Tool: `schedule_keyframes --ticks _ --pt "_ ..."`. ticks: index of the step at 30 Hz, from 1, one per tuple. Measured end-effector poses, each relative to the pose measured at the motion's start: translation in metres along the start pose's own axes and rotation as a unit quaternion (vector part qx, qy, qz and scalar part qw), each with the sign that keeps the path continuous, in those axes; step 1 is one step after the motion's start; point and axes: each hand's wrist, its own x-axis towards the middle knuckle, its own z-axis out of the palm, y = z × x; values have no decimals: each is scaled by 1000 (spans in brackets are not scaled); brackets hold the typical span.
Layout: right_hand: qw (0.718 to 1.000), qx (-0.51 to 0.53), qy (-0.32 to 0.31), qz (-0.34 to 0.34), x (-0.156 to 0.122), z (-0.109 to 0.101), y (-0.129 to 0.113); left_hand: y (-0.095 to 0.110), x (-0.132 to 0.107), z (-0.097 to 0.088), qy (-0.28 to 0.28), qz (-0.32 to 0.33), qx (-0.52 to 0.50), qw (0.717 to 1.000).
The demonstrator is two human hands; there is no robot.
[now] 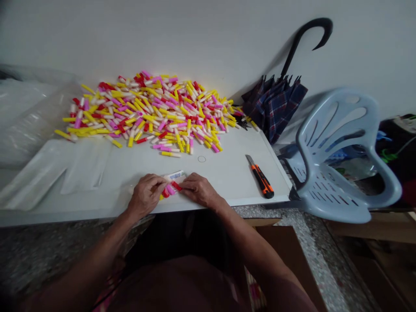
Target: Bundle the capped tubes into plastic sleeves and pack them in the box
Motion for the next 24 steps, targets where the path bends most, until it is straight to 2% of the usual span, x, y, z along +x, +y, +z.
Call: schedule_keyframes --ticks 4,10,14,17,21,24 --pt "998 1 -59 11 5 -8 2 3 3 -3 -29 1 25 999" --pt "997 7 -73 22 8 -12 4 2 8 -1 -56 4 71 996" --pt "996 0 -70 54 8 -10 -1 0 10 -2 -32 -6 15 999" --pt "990 7 -92 105 9 -10 -9 0 10 -3 -10 -10 -21 1000" --pt "978 71 -117 158 11 -9 -18 1 6 0 -2 -4 3 1000" --pt "970 113 -124 178 11 -9 -21 1 6 -1 -17 3 21 1000"
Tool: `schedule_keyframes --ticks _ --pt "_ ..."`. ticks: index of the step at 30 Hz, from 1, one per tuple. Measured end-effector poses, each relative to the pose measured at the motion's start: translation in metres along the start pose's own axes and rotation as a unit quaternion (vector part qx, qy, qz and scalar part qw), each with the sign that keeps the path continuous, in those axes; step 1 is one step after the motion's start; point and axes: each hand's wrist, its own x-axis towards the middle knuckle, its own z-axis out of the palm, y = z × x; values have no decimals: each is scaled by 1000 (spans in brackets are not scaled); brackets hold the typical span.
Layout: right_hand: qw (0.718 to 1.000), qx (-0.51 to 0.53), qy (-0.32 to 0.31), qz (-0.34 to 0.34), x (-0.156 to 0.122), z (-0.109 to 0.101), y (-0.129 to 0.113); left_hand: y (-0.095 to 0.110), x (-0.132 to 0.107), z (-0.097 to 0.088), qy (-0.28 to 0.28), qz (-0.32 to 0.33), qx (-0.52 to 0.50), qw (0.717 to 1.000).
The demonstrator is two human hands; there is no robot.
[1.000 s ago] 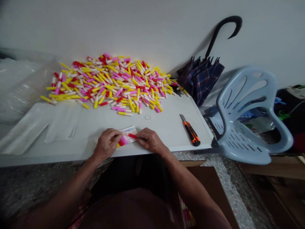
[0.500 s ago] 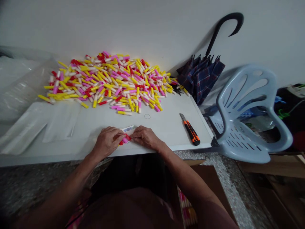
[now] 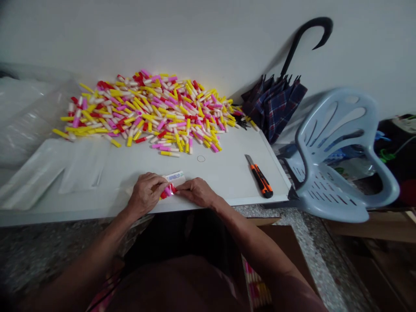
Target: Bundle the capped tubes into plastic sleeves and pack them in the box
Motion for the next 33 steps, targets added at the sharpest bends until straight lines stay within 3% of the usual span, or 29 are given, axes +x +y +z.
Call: schedule_keyframes --ticks 4,9,14,18,22,26,33 --pt "1000 4 21 10 0 1 0 -4 2 -5 -33 10 -6 999" --pt "996 -83 11 -18 0 1 -5 -6 4 -3 -35 -3 2 999" --pt "999 -6 -35 -14 5 -1 -14 -4 3 1 -35 7 13 999" --pt "985 123 -92 79 8 -1 -15 -4 1 0 -31 0 7 999" --pt "930 269 -145 203 6 0 -16 -6 0 -1 -27 -6 1 1000" --pt "902 327 -152 236 4 5 -20 -4 -1 0 -29 -2 -7 1000" --pt "906 304 -160 247 9 6 -24 -1 -1 3 -7 6 4 1000"
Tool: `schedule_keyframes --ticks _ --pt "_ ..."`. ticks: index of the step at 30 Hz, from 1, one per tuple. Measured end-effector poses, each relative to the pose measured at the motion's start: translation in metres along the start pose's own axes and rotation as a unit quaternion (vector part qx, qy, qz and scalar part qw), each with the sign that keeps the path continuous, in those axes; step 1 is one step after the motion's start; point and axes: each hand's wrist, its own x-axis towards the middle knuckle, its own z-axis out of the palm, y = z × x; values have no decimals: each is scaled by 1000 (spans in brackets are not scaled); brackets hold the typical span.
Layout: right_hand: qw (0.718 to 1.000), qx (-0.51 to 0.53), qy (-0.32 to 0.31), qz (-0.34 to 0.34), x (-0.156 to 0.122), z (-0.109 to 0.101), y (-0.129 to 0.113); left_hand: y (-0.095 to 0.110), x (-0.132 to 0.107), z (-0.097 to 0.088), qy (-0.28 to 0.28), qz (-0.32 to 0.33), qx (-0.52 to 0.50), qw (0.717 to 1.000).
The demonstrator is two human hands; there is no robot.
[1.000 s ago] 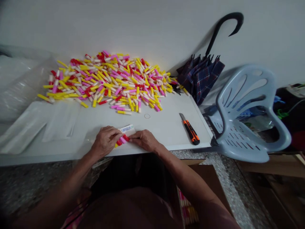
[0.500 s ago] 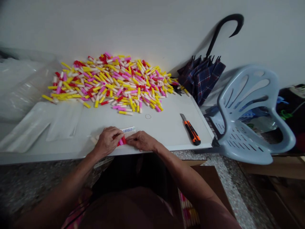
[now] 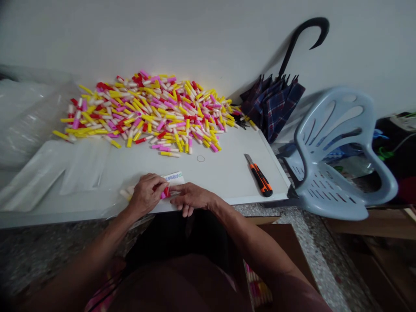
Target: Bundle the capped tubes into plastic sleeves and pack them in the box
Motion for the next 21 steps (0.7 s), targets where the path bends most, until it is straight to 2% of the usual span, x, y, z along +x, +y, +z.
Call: schedule_keyframes --ticks 6,13,15,16,18,19,20,21 --pt "998 44 -31 -20 -5 1 -1 0 -1 -3 61 -14 -9 998" --pt "996 66 18 -56 0 15 6 2 -2 -4 107 0 -1 994" --pt "991 42 79 -102 -2 10 6 4 -2 -5 119 4 -9 993" --pt "979 28 149 -133 -3 7 5 5 -2 -4 127 6 -15 992" --pt "933 4 313 -181 -5 -2 2 8 -1 -2 143 8 -24 989" --pt "912 -5 365 -188 -4 -7 0 9 -1 0 149 8 -27 988" --pt "904 -14 384 -187 -2 -10 -1 10 0 1 150 9 -30 988" --pt "909 -25 374 -184 0 -13 -2 12 1 3 144 11 -30 989"
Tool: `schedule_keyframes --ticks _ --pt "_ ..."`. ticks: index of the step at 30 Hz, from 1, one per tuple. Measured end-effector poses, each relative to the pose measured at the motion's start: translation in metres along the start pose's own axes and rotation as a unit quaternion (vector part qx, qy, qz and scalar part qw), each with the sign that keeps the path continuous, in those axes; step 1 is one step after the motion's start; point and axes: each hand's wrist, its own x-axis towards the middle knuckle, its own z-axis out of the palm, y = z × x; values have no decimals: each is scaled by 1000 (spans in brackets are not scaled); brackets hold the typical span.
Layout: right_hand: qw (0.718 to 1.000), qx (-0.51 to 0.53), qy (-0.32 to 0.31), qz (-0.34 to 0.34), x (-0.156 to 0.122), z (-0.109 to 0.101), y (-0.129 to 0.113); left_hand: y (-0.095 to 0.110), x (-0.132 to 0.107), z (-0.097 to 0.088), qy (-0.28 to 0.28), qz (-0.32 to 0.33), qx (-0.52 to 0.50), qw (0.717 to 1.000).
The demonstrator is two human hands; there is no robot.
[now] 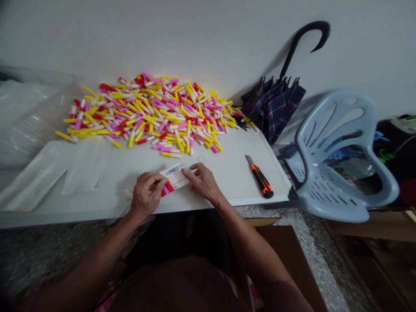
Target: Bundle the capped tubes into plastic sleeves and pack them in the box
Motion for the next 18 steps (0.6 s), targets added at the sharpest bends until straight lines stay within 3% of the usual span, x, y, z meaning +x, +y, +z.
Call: schedule_keyframes --ticks 3,6,8,10,11,14,16,18 --pt "998 -7 -63 -26 8 5 4 2 3 4 -37 -4 2 999" --pt "995 24 -71 -70 9 10 10 -1 10 0 -62 -34 -17 997" --pt "992 46 -78 -87 7 10 12 -5 19 -8 -72 -87 -28 993" --pt "990 60 -81 -99 6 10 12 -7 34 -19 -142 -164 -40 975" --pt "989 66 -85 -104 5 10 11 -8 43 -24 -212 -202 -59 954" --pt "986 69 -92 -118 5 11 8 -8 68 -35 -406 -287 -171 851" --pt "987 59 -87 -124 5 12 6 -8 78 -36 -458 -333 -234 790" --pt "987 37 -73 -135 4 12 3 -7 80 -34 -476 -364 -263 756"
